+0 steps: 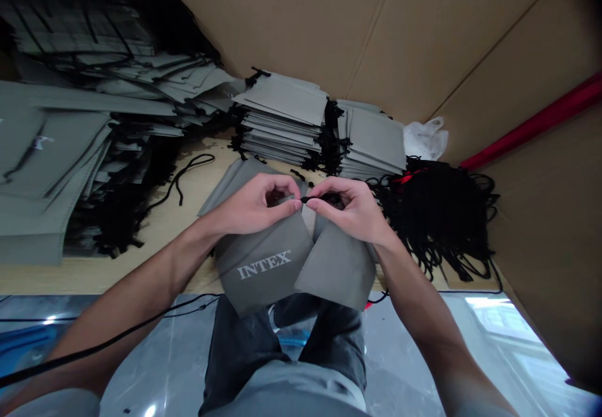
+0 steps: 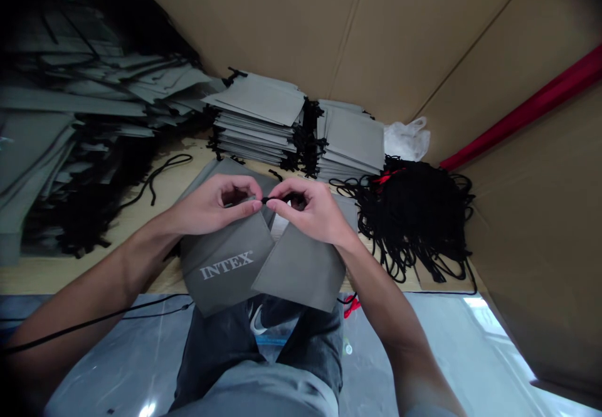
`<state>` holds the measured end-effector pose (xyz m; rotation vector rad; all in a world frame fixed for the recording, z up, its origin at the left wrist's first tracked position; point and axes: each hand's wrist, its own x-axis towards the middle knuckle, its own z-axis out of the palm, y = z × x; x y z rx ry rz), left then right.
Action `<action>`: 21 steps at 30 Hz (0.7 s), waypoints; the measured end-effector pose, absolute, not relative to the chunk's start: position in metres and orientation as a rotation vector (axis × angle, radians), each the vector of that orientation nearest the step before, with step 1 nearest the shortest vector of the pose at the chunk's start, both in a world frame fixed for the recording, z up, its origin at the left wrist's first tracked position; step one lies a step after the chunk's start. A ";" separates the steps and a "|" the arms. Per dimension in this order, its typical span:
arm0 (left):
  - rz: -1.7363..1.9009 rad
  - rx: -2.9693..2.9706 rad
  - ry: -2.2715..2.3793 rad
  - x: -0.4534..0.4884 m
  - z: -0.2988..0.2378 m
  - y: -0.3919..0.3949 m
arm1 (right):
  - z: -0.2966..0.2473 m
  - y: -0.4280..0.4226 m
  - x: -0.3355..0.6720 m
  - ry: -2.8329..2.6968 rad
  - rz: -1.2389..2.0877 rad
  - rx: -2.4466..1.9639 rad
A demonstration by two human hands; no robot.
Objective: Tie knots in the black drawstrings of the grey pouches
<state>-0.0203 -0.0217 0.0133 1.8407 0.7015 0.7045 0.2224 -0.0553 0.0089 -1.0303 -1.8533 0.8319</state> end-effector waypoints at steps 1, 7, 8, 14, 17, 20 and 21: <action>0.710 1.850 0.705 -0.020 0.013 -0.022 | 0.008 -0.055 0.222 -1.842 0.835 -1.029; 0.741 1.881 0.692 -0.018 0.012 -0.022 | 0.009 -0.056 0.220 -1.804 0.846 -1.021; 0.752 1.863 0.681 -0.017 0.011 -0.022 | 0.009 -0.057 0.219 -1.804 0.837 -1.015; 0.871 1.727 0.631 -0.013 0.007 -0.024 | 0.009 -0.056 0.220 -1.802 0.854 -0.955; 0.909 1.706 0.616 -0.011 0.006 -0.025 | 0.008 -0.055 0.221 -1.772 0.919 -0.936; 0.907 1.693 0.621 -0.011 0.007 -0.025 | 0.008 -0.054 0.220 -1.735 0.997 -0.930; 0.896 1.685 0.624 -0.012 0.007 -0.024 | 0.008 -0.053 0.220 -1.725 1.009 -0.927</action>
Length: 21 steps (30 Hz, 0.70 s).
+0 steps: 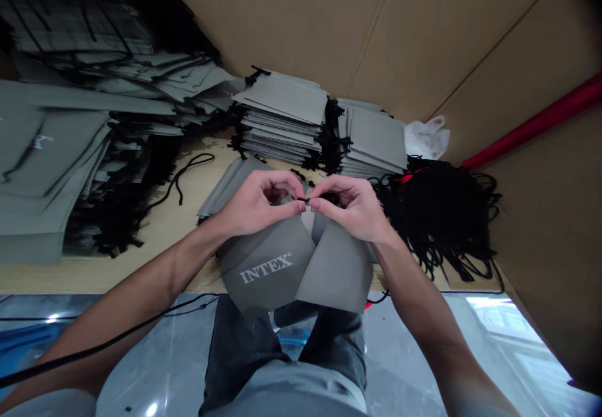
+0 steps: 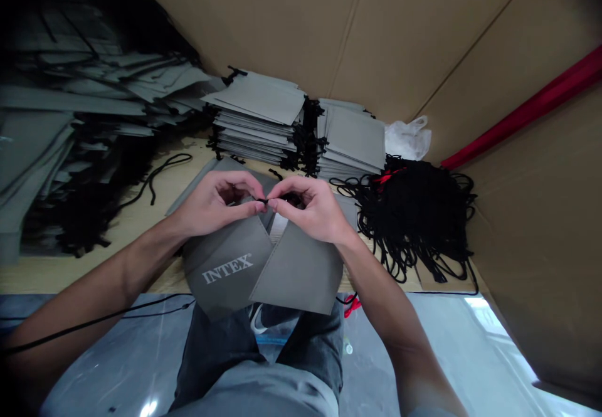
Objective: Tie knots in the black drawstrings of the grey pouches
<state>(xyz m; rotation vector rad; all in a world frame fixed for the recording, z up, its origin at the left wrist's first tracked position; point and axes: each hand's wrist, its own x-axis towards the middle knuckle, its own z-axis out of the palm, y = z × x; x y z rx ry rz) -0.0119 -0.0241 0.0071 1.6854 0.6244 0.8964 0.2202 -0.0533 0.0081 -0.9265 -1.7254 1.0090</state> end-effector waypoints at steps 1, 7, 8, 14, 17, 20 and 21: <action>0.873 1.675 0.630 -0.013 0.008 -0.023 | 0.008 -0.053 0.220 -1.717 1.013 -0.922; 0.648 1.657 0.674 -0.019 0.014 -0.019 | 0.012 -0.052 0.224 -1.693 0.950 -0.956; 0.643 1.671 0.670 -0.019 0.014 -0.018 | 0.012 -0.052 0.224 -1.705 0.938 -0.956; 0.675 1.733 0.661 -0.019 0.014 -0.020 | 0.012 -0.053 0.227 -1.778 0.936 -0.955; 0.661 1.753 0.650 -0.020 0.016 -0.020 | 0.013 -0.052 0.230 -1.795 0.943 -0.963; 0.633 1.770 0.640 -0.021 0.018 -0.020 | 0.016 -0.050 0.234 -1.803 0.949 -0.982; 0.625 1.776 0.638 -0.021 0.019 -0.020 | 0.017 -0.050 0.235 -1.806 0.947 -0.981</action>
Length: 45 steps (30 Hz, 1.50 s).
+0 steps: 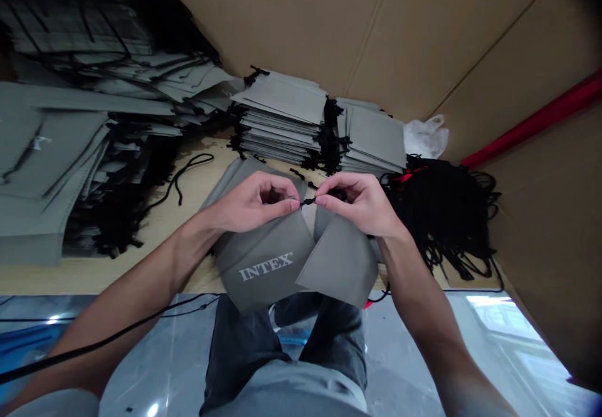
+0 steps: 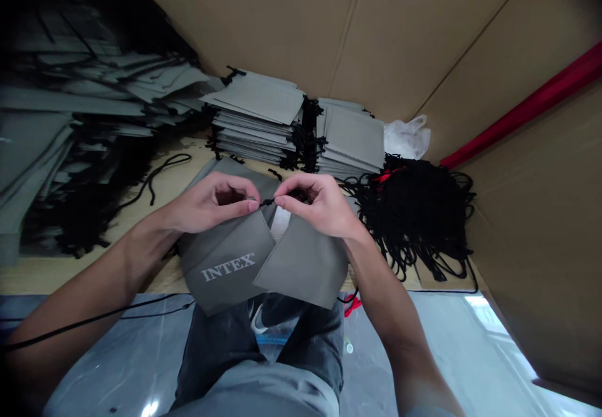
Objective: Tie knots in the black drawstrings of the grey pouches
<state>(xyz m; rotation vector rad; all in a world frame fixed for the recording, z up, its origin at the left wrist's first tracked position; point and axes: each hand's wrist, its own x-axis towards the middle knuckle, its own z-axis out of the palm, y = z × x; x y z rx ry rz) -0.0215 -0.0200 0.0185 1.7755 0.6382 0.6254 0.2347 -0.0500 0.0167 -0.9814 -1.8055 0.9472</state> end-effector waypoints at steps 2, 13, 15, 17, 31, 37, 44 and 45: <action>0.622 1.799 0.633 -0.021 0.020 -0.020 | 0.017 -0.051 0.235 -1.824 0.958 -0.969; 0.597 1.892 0.592 -0.020 0.014 -0.021 | 0.009 -0.056 0.227 -1.958 0.964 -0.927; 0.590 1.903 0.577 -0.020 0.014 -0.021 | 0.009 -0.055 0.228 -1.953 0.985 -0.931; 0.589 1.919 0.564 -0.021 0.015 -0.022 | 0.009 -0.054 0.229 -1.943 1.033 -0.922; 0.548 1.894 0.538 -0.024 0.021 -0.022 | 0.010 -0.055 0.223 -1.872 1.106 -0.831; 0.580 1.891 0.567 -0.022 0.017 -0.023 | 0.008 -0.058 0.224 -1.909 0.910 -0.920; 0.649 2.004 0.607 -0.023 0.010 -0.021 | 0.009 -0.058 0.224 -2.024 0.758 -0.896; 0.649 2.014 0.615 -0.024 0.009 -0.020 | 0.009 -0.058 0.223 -2.040 0.726 -0.867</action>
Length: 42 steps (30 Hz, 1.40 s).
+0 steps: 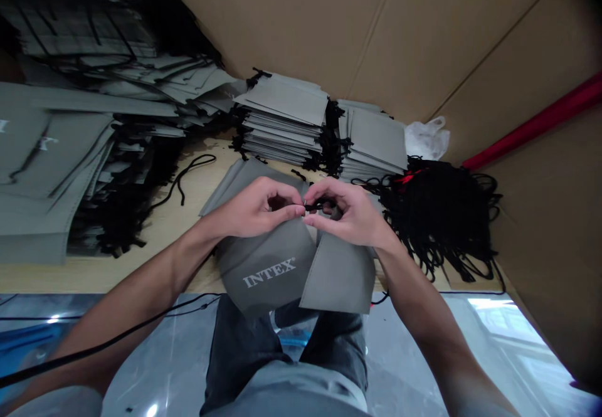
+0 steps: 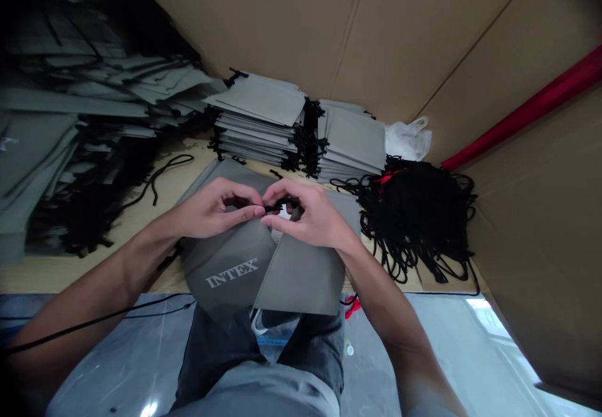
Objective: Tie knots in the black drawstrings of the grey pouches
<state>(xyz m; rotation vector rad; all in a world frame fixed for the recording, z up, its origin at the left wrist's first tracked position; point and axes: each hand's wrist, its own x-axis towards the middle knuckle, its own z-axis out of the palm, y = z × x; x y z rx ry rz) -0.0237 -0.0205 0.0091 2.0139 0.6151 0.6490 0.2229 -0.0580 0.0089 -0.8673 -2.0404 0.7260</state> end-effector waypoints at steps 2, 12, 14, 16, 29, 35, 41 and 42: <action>0.648 2.025 0.620 -0.024 0.008 -0.020 | 0.009 -0.057 0.221 -2.067 0.657 -0.823; 0.583 1.883 0.449 -0.023 0.022 -0.027 | 0.010 -0.061 0.220 -1.923 0.970 -0.776; 0.565 1.855 0.427 -0.024 0.024 -0.027 | 0.010 -0.060 0.219 -1.885 1.016 -0.749; 0.592 1.859 0.453 -0.023 0.024 -0.027 | 0.010 -0.058 0.219 -1.864 1.007 -0.763; 0.855 1.753 0.716 -0.019 0.008 -0.016 | 0.005 -0.046 0.225 -1.725 0.938 -0.832; 0.893 1.713 0.721 -0.018 0.007 -0.013 | 0.002 -0.046 0.222 -1.696 0.825 -0.822; 0.930 1.782 0.754 -0.019 0.005 -0.011 | -0.005 -0.047 0.227 -1.696 0.845 -0.960; 0.934 1.788 0.760 -0.019 0.005 -0.011 | -0.006 -0.047 0.228 -1.715 0.804 -0.992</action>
